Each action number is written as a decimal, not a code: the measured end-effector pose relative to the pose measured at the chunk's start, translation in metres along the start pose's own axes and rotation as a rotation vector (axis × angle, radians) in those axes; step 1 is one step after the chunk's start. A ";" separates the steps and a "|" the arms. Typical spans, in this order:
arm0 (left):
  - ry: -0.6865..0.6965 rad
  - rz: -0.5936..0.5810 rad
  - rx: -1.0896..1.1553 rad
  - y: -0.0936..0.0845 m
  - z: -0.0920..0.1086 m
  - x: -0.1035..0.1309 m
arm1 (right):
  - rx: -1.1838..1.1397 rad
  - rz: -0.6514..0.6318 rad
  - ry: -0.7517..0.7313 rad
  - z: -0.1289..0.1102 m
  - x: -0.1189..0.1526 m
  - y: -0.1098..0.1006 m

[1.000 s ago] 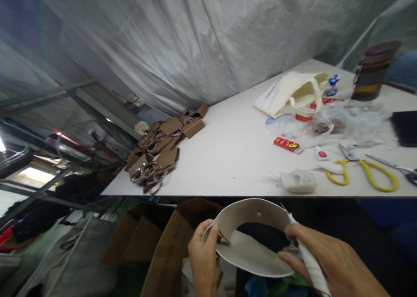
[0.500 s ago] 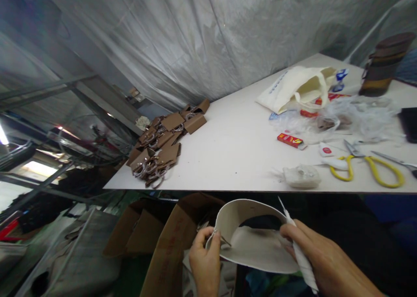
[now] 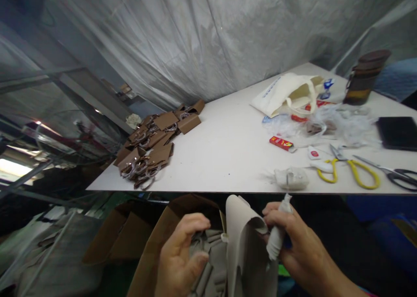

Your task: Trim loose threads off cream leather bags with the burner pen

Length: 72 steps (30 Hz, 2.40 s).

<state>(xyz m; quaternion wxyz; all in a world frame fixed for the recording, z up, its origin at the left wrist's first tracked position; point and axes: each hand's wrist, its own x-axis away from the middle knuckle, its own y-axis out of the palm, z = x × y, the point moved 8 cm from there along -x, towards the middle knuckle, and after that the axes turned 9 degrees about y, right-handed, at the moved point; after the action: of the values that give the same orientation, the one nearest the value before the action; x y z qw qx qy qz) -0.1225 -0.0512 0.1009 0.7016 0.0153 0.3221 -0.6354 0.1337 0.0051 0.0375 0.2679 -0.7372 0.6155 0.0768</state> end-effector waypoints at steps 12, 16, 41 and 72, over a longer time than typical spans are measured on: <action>0.002 -0.803 -0.077 0.124 0.002 -0.074 | -0.165 0.009 0.002 0.017 -0.017 0.009; -0.081 -0.721 -0.014 0.128 -0.006 -0.076 | -0.132 0.073 0.150 0.033 -0.026 0.002; -0.635 0.063 0.939 0.097 -0.133 -0.059 | -0.053 0.391 0.409 0.122 -0.026 -0.091; -0.715 -0.151 0.229 0.218 -0.131 -0.040 | 0.564 0.125 0.039 0.103 -0.064 -0.069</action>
<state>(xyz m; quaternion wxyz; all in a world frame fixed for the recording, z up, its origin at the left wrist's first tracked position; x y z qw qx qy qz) 0.0177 0.0823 -0.0686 0.7147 -0.1526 -0.0157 -0.6824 0.2072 0.1176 -0.0006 0.4452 -0.5957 0.6617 -0.0953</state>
